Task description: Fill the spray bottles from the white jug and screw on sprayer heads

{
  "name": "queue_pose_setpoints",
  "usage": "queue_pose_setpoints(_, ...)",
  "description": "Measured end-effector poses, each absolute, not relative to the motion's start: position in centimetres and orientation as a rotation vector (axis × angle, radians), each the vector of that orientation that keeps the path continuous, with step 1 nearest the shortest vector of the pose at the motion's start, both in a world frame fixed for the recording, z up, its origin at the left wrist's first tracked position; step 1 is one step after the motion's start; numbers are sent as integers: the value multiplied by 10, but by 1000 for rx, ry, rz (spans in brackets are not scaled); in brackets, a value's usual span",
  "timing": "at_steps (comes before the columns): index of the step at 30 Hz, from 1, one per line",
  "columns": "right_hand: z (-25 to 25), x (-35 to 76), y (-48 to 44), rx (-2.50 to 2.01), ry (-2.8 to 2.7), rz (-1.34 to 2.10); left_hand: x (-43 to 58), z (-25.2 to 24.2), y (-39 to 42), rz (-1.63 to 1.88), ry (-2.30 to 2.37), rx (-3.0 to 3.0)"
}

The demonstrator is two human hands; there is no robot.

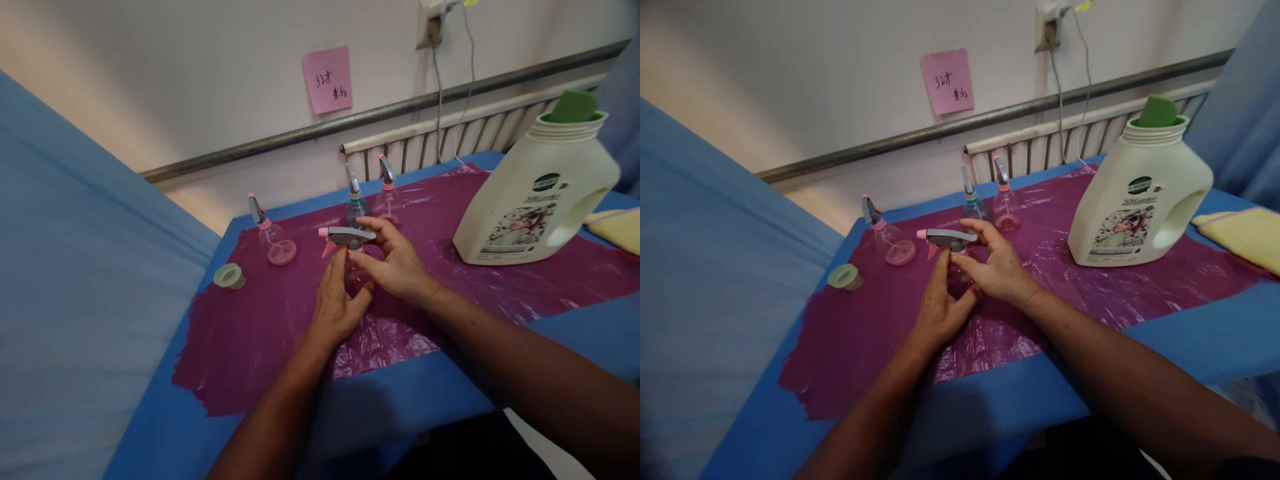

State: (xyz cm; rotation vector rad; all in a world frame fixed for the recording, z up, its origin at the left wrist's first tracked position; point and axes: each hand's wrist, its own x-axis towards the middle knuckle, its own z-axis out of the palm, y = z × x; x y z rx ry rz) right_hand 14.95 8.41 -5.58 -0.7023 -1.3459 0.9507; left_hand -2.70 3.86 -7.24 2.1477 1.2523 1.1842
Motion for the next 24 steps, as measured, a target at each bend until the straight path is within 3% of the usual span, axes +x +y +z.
queue_pose_setpoints(24, -61, 144, 86, -773, -1331, 927, -22, -66, 35, 1145, 1344, 2146)
